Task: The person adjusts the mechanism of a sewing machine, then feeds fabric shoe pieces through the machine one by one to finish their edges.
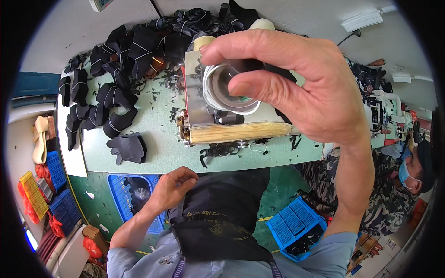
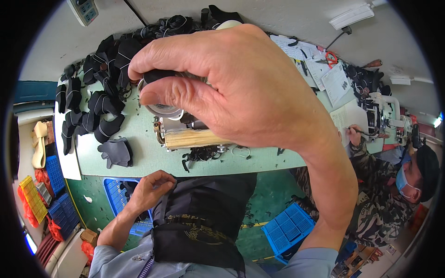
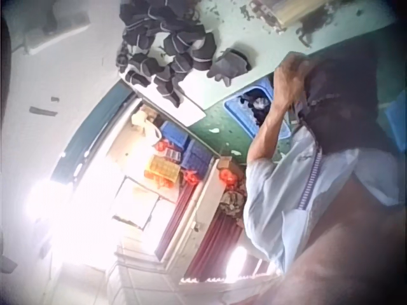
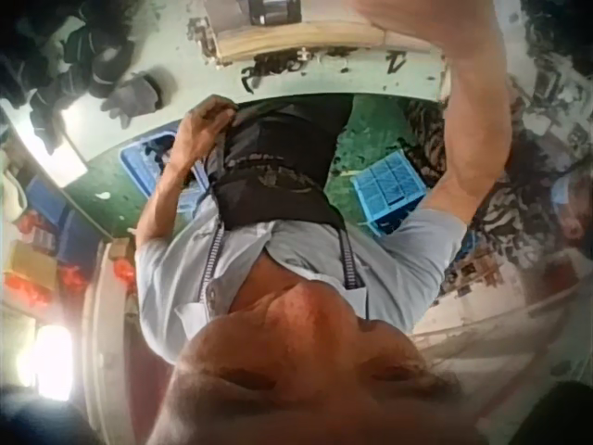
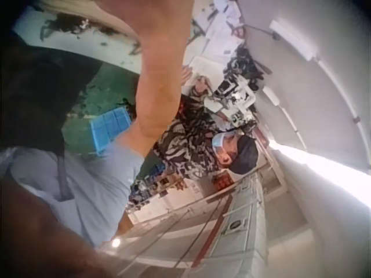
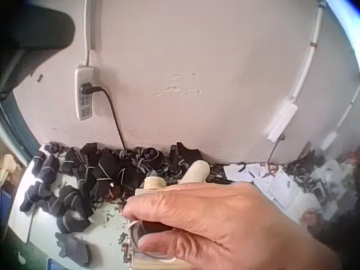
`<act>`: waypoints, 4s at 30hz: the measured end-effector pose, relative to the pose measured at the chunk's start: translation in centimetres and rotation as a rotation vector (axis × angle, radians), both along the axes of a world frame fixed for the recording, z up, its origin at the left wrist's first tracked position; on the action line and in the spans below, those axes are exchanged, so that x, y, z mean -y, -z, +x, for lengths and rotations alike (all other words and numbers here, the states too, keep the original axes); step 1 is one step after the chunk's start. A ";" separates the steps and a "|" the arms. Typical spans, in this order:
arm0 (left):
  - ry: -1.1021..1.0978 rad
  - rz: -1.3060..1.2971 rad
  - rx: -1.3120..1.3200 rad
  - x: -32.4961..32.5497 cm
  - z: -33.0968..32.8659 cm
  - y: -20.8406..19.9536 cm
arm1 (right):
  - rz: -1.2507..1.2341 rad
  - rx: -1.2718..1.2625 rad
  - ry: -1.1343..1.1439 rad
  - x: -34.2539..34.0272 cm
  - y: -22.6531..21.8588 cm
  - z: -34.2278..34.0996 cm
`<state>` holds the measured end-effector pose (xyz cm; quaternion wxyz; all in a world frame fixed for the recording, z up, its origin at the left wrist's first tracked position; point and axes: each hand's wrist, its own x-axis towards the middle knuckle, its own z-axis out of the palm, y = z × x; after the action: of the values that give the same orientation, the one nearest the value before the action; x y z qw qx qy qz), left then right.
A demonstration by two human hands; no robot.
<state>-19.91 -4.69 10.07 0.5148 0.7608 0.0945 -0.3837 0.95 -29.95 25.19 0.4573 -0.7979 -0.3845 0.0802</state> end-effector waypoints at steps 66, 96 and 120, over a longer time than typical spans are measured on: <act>-0.032 0.768 0.915 -1.6 4.7 14.7 | -0.294 -0.801 0.953 25.8 25.7 -8.5; -0.077 0.839 0.910 -1.4 4.2 15.4 | 0.195 -0.239 1.100 26.9 34.1 -11.0; 0.280 0.815 0.646 -18.1 2.9 7.7 | 0.048 -1.311 1.113 0.5 26.1 -15.7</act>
<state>-17.06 13.38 2.39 0.1244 0.9836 -0.0297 -0.1270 -14.79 -30.42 -0.88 0.5765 -0.6530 0.4029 0.2811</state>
